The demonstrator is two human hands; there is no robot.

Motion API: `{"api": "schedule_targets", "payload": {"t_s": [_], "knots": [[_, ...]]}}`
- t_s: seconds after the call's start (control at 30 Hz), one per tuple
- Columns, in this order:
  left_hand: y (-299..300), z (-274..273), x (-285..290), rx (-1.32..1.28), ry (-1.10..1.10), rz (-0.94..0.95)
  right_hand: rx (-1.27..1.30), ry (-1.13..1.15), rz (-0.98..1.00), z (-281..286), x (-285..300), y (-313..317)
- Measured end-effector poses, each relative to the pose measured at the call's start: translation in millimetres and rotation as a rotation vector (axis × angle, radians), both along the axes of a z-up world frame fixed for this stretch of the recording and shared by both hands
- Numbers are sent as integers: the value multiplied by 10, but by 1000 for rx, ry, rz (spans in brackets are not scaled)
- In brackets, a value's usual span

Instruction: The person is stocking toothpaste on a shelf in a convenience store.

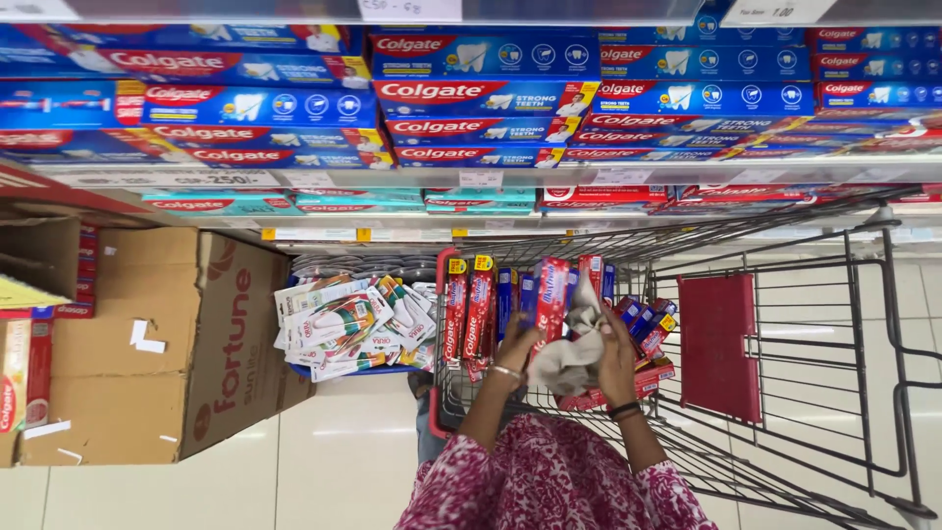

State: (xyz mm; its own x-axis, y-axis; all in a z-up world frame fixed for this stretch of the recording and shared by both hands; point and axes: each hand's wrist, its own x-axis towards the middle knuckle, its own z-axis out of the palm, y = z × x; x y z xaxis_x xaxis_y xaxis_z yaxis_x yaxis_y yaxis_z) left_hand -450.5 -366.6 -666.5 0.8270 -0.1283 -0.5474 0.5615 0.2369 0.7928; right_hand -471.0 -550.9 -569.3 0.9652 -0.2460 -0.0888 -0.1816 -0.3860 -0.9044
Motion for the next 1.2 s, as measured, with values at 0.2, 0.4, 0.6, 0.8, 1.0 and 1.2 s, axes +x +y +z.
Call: {"api": "schedule_targets", "payload": {"t_s": [0.2,0.4,0.6,0.8,1.0,1.2], "knots": [[387,1192,-80,-415,-115,202,-94,-283,257,614,-127,415],[526,1832,-300,-42,-652,-1,-477,-462,365,1423,163,765],[659,2049,-401,-6,-619,-51,-419,-522,217,1289,311,940],[977,1476,-256,-515,-273,150,-297,-499,472,1466,-305,1466],[884,1674,-373,-418,-373,62,-317,-567,183,1483,508,1399],[1292,1196,-26,-633,-227,141,-154,-504,390,1074,-230,1855]]}}
